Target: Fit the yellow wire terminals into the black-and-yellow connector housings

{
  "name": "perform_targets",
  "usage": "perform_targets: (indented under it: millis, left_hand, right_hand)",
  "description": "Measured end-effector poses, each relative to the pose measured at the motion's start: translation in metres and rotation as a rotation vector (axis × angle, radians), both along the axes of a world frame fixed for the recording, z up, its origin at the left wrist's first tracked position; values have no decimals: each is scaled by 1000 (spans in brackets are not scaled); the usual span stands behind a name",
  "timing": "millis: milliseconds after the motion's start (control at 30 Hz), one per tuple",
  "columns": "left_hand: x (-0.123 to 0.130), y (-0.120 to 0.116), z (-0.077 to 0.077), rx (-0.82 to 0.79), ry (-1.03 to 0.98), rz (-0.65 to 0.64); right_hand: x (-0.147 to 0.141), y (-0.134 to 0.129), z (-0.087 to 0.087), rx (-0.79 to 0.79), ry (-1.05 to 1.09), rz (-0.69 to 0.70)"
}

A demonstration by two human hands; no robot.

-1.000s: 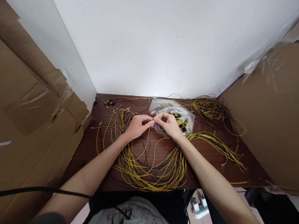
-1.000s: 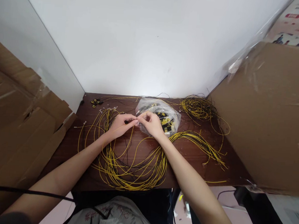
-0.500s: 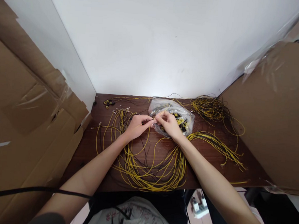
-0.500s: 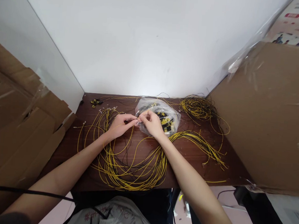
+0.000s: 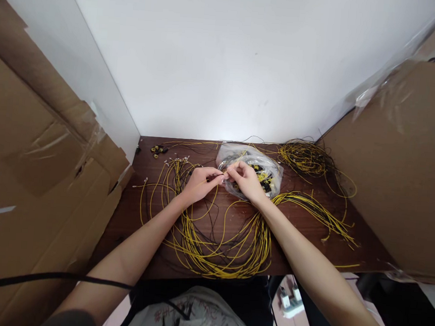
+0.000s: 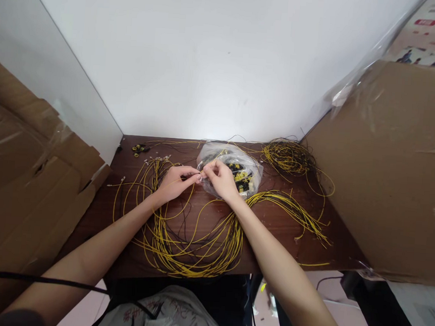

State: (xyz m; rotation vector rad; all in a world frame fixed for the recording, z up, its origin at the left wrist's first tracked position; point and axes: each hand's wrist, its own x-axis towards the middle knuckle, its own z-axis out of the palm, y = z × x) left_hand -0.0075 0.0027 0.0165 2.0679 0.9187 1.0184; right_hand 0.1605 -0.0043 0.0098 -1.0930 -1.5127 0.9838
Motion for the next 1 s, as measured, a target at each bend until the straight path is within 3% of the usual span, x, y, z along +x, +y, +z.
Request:
perform_targets:
  millis: [267,433,700,1000]
  left_hand:
    - [0,0,0,-7,-8,3]
    - [-1,-1,1,13,5,-2]
    - [0,0,0,9,-1,4]
    - [0,-1,2,26,13,10]
  right_hand:
    - [1,0,0,-17,-67,7]
    - [1,0,1,-73,85,6]
    - [1,0,1,-14,-82,17]
    - [1,1,0,-16,-19,13]
